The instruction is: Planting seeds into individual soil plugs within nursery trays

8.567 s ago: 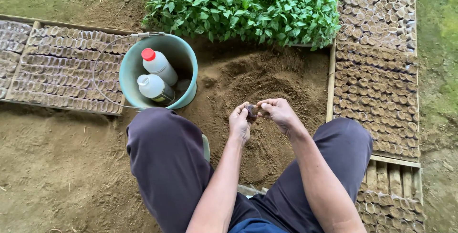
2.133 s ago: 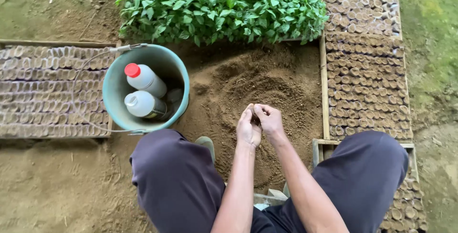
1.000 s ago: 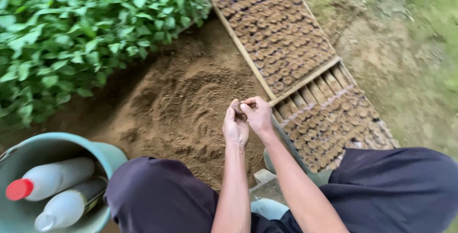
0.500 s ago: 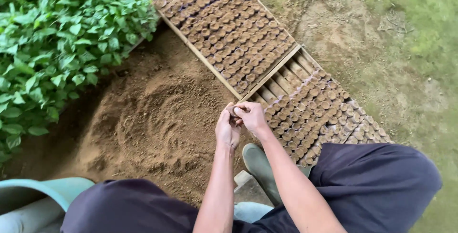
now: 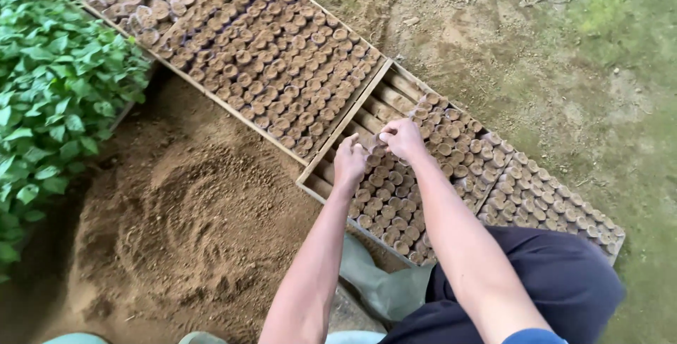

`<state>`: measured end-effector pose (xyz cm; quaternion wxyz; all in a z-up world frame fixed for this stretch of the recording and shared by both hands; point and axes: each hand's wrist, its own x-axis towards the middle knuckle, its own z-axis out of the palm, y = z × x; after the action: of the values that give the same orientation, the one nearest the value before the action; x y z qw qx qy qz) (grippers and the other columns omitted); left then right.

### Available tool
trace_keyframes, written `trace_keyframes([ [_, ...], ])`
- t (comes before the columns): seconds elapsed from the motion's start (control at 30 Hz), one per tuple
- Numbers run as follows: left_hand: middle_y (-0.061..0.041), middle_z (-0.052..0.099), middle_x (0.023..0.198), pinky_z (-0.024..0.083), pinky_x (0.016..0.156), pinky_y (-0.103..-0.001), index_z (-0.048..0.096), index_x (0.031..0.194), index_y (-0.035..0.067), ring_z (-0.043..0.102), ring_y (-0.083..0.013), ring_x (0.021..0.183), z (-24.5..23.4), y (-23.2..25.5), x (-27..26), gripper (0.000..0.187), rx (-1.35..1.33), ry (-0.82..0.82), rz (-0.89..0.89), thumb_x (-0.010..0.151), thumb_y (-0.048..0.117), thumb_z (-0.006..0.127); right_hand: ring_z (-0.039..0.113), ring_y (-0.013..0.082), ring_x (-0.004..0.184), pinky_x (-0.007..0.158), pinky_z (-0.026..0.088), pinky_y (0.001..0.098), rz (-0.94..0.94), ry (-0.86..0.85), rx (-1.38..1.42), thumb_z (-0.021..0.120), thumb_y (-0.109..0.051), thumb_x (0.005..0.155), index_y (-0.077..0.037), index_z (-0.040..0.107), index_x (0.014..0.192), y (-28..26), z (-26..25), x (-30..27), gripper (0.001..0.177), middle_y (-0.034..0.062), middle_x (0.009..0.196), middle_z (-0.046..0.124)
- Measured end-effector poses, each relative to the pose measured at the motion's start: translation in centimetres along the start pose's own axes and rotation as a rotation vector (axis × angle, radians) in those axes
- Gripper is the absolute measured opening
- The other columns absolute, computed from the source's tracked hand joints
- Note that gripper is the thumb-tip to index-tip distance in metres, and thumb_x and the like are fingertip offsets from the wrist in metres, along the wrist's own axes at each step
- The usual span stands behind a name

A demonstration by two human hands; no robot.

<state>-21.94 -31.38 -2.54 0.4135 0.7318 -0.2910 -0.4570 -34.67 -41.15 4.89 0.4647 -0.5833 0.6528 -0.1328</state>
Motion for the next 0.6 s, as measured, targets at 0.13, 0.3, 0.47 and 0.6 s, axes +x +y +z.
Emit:
trace_keyframes([
  [0.13, -0.015, 0.065, 0.135, 0.043, 0.114, -0.053, 0.065, 0.137, 0.017, 0.056, -0.0375, 0.132, 3.2, -2.3, 3.2, 0.042, 0.075, -0.100, 0.023, 0.097, 0.021, 0.054, 0.074, 0.0216, 0.073, 0.067, 0.059, 0.0330, -0.096, 0.030, -0.410, 0.079, -0.018, 0.083, -0.028, 0.082, 0.083, 3.2, -0.6, 4.2, 0.011, 0.0043, 0.075, 0.076],
  [0.3, -0.004, 0.065, 0.138, 0.045, 0.113, -0.052, 0.061, 0.140, 0.031, 0.056, -0.0291, 0.135, 3.2, -1.2, 2.7, 0.042, 0.265, -0.202, -0.017, 0.099, 0.029, 0.049, 0.075, 0.0306, 0.092, 0.086, 0.059, 0.0436, -0.202, 0.013, -0.505, 0.081, -0.019, 0.083, -0.026, 0.082, 0.084, 5.2, 0.8, 6.4, 0.007, 0.0062, 0.085, 0.078],
  [0.47, -0.004, 0.059, 0.141, 0.043, 0.113, -0.054, 0.054, 0.147, 0.034, 0.043, -0.0266, 0.145, 2.9, 0.8, 1.9, 0.050, 0.447, -0.349, -0.007, 0.100, 0.023, 0.040, 0.069, 0.0400, 0.110, 0.100, 0.054, 0.0497, -0.161, -0.127, -0.535, 0.077, -0.021, 0.088, -0.024, 0.082, 0.091, 2.8, 0.1, 4.4, 0.007, 0.0171, 0.103, 0.076],
  [0.6, -0.001, 0.049, 0.156, 0.032, 0.119, -0.056, 0.047, 0.154, 0.034, 0.029, -0.0276, 0.154, 3.2, 0.0, 2.3, 0.056, 0.473, -0.414, -0.013, 0.101, 0.021, 0.035, 0.069, 0.0372, 0.111, 0.103, 0.052, 0.0482, -0.133, -0.134, -0.547, 0.075, -0.023, 0.090, -0.027, 0.082, 0.091, 2.7, 0.2, 4.0, 0.008, 0.0134, 0.102, 0.077],
])
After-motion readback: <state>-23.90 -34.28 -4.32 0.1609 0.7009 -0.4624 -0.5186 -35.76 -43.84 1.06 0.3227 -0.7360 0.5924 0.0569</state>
